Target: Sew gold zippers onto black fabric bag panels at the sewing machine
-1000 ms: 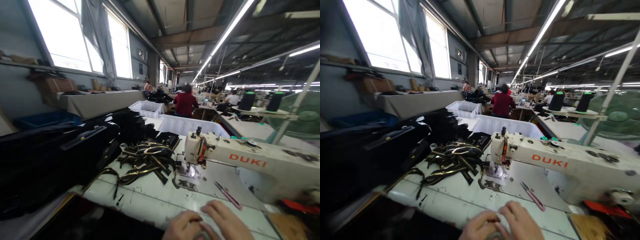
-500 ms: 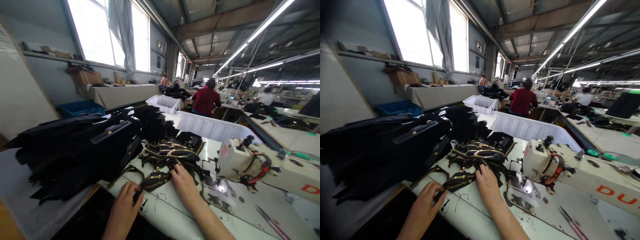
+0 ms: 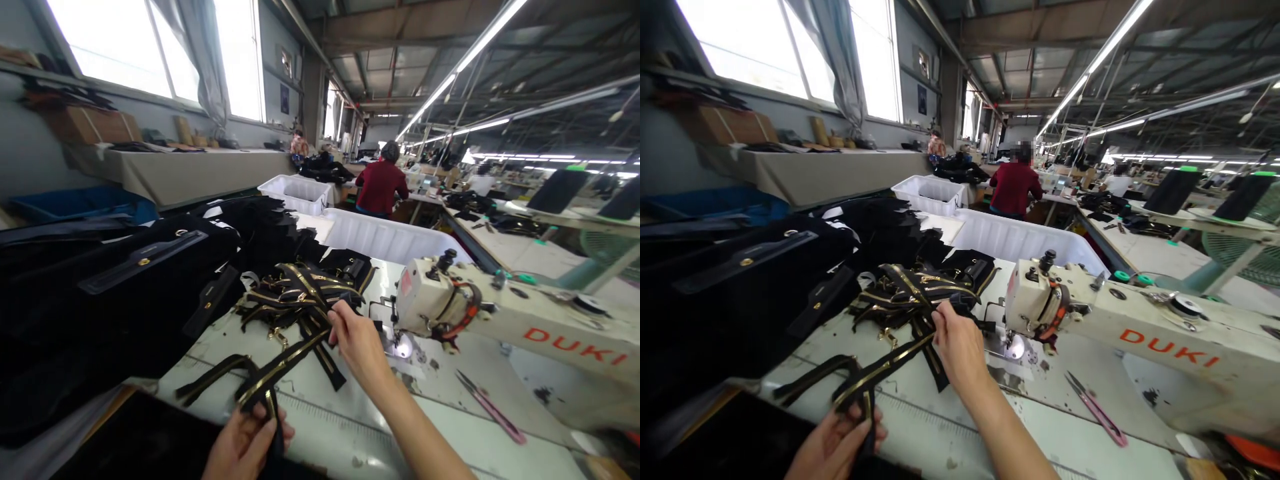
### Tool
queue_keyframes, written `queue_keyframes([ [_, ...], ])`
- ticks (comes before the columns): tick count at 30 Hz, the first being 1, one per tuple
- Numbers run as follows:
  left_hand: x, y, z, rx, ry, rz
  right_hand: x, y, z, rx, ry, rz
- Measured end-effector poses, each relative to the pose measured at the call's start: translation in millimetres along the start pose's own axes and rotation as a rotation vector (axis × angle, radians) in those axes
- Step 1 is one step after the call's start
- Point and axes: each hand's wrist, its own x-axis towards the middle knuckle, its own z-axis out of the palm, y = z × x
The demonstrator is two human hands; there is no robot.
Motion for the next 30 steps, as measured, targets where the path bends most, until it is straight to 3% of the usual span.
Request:
queue_keyframes([
  [3,5.0,3.9,20.1,-0.187,0.048,0.093,-5.6,6.4,12.0,-0.1,-0.081,0.017],
  [6,11.5,8.6,28.9,-0.246,0.019,0.047,-7.0,12.6,24.7,-0.159,-0.164,-0.036],
  [12,11.6,-5.1,38.3,-0.205,-0.223,-0.358,-16.0,-2.0,18.0,-0.154,-0.156,-0.018],
  [16,6.6,-6.8,54.2,-0.318,-0.371,-0.331,-31.9,-23.2,13.6,-0.027,-0.151,0.016],
  [21,5.4,-5.7,58.6,-0.31,-0.219,-0.247,-34.4,-7.6,11.2,0.166,-0.281,-0.023],
  [25,6.9,-1.2,51.5,-0.306,-0.145,-0.236,-32.3,15.6,5.1,0.141,-0.208,0.075],
  [30,3.7,5.2,50.7,-0.313,-0.025,-0.175,-40.3,10.5,18.9,-0.04,-0.159,0.135],
])
